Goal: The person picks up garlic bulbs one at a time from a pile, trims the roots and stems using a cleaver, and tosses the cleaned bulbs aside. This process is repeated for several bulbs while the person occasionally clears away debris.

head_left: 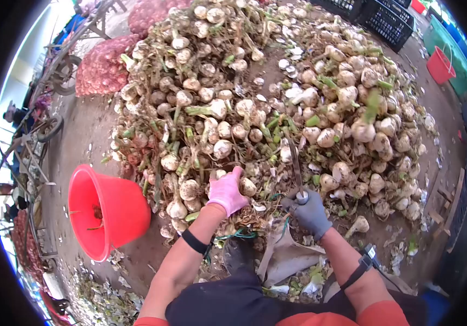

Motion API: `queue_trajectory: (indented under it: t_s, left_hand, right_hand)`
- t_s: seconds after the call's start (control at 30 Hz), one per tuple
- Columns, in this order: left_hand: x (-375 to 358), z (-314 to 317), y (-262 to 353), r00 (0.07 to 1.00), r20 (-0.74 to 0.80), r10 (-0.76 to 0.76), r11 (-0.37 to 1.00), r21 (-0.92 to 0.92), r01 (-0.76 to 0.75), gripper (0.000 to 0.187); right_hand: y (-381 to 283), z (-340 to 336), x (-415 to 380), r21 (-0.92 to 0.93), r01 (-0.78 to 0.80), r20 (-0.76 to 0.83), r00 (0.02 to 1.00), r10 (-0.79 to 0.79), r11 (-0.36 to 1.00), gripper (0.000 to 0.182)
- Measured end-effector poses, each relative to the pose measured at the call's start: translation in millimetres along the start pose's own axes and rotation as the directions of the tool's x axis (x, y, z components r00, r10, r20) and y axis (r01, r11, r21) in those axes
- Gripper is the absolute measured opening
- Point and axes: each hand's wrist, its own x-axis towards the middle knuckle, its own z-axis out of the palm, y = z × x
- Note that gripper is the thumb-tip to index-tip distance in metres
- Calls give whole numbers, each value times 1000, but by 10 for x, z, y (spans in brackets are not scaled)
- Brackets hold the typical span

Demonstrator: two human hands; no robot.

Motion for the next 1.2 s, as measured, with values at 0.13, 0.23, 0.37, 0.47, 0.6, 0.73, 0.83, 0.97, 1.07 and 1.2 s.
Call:
queue_trajectory:
  t_s: [0.13,0.23,0.37,0.47,0.6,0.73,0.83,0.97,1.07,1.2]
  left_hand:
    - [-226,25,24,988,-112,105,705,-692,-154,71]
    - [-444,-335,161,998,-42,55,120,-992,-48,72]
    - [-581,-474,113,994,96,52,-16,-995,97,79]
    - [-689,-479,141,988,76,134,-163,-982,98,83]
    - [-768,-569,264,986,39,161,-149,-987,64,90]
    - [-795,-476,256,971,-149,188,133,-975,-176,101]
    - [-809,-499,273,942,-255,217,147,-946,-289,101]
    - [-750,-469,287,941,-252,225,292,-904,-311,89]
    - [-778,-382,308,942,-283,178,105,-947,-304,79]
    - [-808,-317,293,955,-241,173,231,-933,-277,74]
  right_hand:
    - [-112,-108,-28,-179,51,30,998,-46,982,16]
    - [-453,-59,-118,-338,163,93,986,-140,927,17]
    - [-725,58,-202,-394,413,160,910,-382,821,20]
    - [-848,61,-243,-450,454,213,891,-401,769,18]
    - [-945,45,-305,-523,463,270,886,-376,716,18]
    - [-965,55,-373,-578,464,329,885,-329,671,22]
    - [-903,131,-428,-548,475,359,877,-319,689,21]
    - [-801,171,-392,-559,512,364,858,-361,653,23]
    - [-667,193,-341,-550,564,330,824,-460,616,20]
    - [-536,201,-269,-563,573,301,813,-498,596,25]
